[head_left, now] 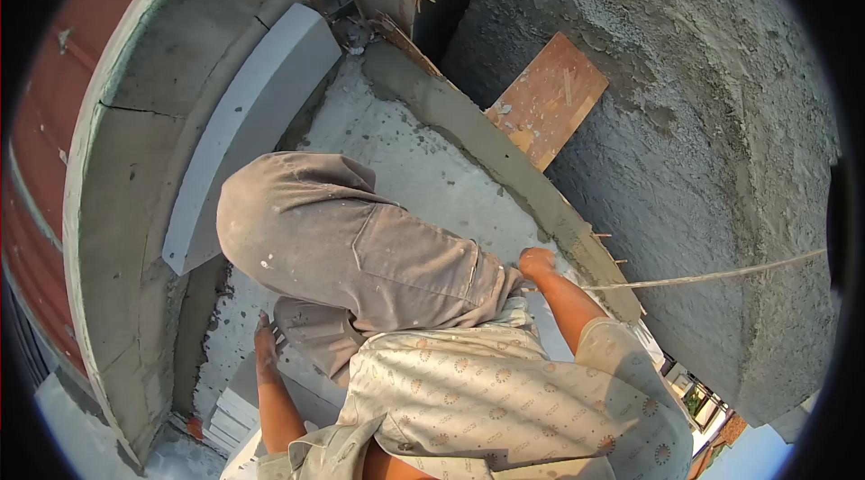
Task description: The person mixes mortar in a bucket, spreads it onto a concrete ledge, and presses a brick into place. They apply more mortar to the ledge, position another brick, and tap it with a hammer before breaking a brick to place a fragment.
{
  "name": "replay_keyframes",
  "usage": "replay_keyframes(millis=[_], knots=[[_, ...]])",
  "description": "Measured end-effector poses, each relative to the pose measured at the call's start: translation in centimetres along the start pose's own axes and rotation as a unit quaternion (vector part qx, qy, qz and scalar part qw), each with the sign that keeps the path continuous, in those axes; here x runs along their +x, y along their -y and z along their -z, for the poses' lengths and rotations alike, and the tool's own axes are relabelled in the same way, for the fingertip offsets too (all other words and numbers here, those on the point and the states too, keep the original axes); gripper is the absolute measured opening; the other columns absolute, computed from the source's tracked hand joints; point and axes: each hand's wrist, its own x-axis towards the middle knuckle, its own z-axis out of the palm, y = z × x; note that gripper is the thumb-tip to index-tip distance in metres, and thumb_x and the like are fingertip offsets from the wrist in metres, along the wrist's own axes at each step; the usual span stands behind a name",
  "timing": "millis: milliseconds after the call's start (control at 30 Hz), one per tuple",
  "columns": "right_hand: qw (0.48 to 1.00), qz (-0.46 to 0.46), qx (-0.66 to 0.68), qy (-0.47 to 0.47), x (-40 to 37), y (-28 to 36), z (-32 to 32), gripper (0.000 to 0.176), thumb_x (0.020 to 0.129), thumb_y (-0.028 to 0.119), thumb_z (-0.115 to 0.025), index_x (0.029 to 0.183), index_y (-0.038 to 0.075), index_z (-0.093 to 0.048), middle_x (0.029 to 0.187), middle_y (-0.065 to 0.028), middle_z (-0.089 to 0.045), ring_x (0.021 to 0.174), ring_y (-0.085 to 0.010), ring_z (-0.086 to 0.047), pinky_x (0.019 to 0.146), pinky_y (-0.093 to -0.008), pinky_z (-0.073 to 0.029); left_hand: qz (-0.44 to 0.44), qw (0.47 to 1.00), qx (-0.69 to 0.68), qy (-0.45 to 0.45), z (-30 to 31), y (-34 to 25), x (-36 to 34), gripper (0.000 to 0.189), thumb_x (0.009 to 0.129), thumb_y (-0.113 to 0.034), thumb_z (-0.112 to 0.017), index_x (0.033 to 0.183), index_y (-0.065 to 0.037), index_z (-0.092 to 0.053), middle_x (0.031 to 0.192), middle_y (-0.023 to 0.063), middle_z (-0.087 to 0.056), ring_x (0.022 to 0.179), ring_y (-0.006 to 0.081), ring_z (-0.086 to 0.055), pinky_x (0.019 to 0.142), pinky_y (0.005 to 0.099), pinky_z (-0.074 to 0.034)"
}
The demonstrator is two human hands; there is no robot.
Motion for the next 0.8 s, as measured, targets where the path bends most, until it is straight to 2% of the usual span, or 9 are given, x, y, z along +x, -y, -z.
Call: replay_keyframes(millis=[67, 133, 167, 333, 500, 567, 633, 733, 800], knots=[[0.990, 0.080, -0.111, 0.039, 2.6, -1.5, -1.0, 0.043, 0.077, 0.028, -0.076, 0.120, 0.019, -0.074, 0.126, -0.0029, -0.070, 0.115, -0.0233, -0.068, 0.087, -0.0481, -0.057, -0.030, 0.995, 0.086, -0.034, -2.5, -3.7, -1.8, 0.071, 0.103, -0.057, -0.041, 0.152, -0.007, -0.038, 0.146, 0.0168, -0.052, 0.127, 0.0303, -0.055, 0.106, 0.0462, -0.042], [0.997, 0.016, -0.003, 0.069, 8.2, -2.7, -4.9, 0.056, 0.074, 0.040, -0.079, 0.125, 0.019, -0.071, 0.133, -0.0072, -0.066, 0.122, -0.0283, -0.064, 0.095, -0.0410, -0.054, -0.204, 0.963, 0.170, -0.046, -3.5, -2.9, 0.1, 0.067, 0.102, -0.053, -0.047, 0.140, 0.001, -0.051, 0.143, 0.0240, -0.052, 0.131, 0.0380, -0.051, 0.108, 0.0440, -0.042], [0.993, 0.088, 0.047, 0.064, 11.9, -3.5, -7.1, 0.066, 0.070, 0.046, -0.080, 0.122, 0.008, -0.070, 0.133, -0.0158, -0.064, 0.121, -0.0307, -0.064, 0.097, -0.0394, -0.053, -0.219, 0.953, 0.196, -0.067, -3.8, -2.1, 0.3, 0.065, 0.102, -0.052, -0.048, 0.138, 0.001, -0.053, 0.142, 0.0250, -0.053, 0.132, 0.0389, -0.050, 0.110, 0.0436, -0.040], [0.978, -0.047, 0.202, 0.027, 2.9, -2.6, -2.6, 0.066, 0.071, 0.046, -0.079, 0.120, 0.003, -0.070, 0.130, -0.0191, -0.065, 0.120, -0.0313, -0.064, 0.095, -0.0402, -0.053, -0.268, 0.915, 0.244, -0.177, -6.6, 0.7, -0.3, 0.059, 0.099, -0.046, -0.055, 0.136, 0.000, -0.057, 0.141, 0.0285, -0.052, 0.135, 0.0441, -0.044, 0.114, 0.0462, -0.034], [0.923, -0.107, 0.365, -0.062, -3.7, 1.9, 5.2, 0.067, 0.071, 0.046, -0.078, 0.117, -0.001, -0.069, 0.126, -0.0223, -0.066, 0.118, -0.0319, -0.065, 0.094, -0.0411, -0.053, -0.258, 0.926, 0.218, -0.169, -6.6, 0.3, -0.2, 0.059, 0.097, -0.046, -0.058, 0.134, 0.000, -0.059, 0.143, 0.0283, -0.051, 0.135, 0.0437, -0.044, 0.115, 0.0471, -0.032], [0.915, -0.073, 0.384, -0.099, -2.3, 4.5, 6.9, 0.067, 0.072, 0.046, -0.077, 0.116, -0.003, -0.069, 0.125, -0.0236, -0.066, 0.118, -0.0321, -0.065, 0.093, -0.0414, -0.053, -0.247, 0.931, 0.210, -0.165, -6.7, -0.2, -0.1, 0.060, 0.096, -0.046, -0.059, 0.133, 0.001, -0.059, 0.143, 0.0284, -0.051, 0.135, 0.0435, -0.044, 0.114, 0.0470, -0.033], [0.918, 0.033, 0.366, -0.148, 3.0, 6.7, 7.2, 0.065, 0.072, 0.046, -0.076, 0.111, -0.007, -0.069, 0.114, -0.0268, -0.069, 0.107, -0.0362, -0.069, 0.086, -0.0439, -0.054, -0.227, 0.940, 0.202, -0.158, -6.7, -1.4, -1.0, 0.061, 0.096, -0.046, -0.061, 0.133, 0.002, -0.059, 0.143, 0.0287, -0.050, 0.135, 0.0428, -0.045, 0.114, 0.0464, -0.033], [0.915, 0.118, 0.330, -0.201, 5.2, 10.7, 10.0, 0.053, 0.074, 0.038, -0.075, 0.108, -0.003, -0.071, 0.102, -0.0222, -0.074, 0.092, -0.0355, -0.072, 0.078, -0.0432, -0.055, -0.187, 0.969, 0.082, -0.141, -5.6, -2.8, -0.9, 0.064, 0.097, -0.044, -0.062, 0.138, 0.003, -0.054, 0.144, 0.0284, -0.050, 0.138, 0.0405, -0.044, 0.114, 0.0439, -0.033], [0.911, 0.164, 0.318, -0.204, 5.0, 12.0, 10.5, 0.052, 0.075, 0.037, -0.075, 0.108, -0.003, -0.071, 0.101, -0.0218, -0.074, 0.090, -0.0349, -0.072, 0.078, -0.0429, -0.055, -0.219, 0.950, 0.018, -0.221, -4.3, -4.2, -0.7, 0.068, 0.097, -0.044, -0.063, 0.142, 0.005, -0.048, 0.146, 0.0274, -0.049, 0.139, 0.0385, -0.043, 0.114, 0.0421, -0.033]])
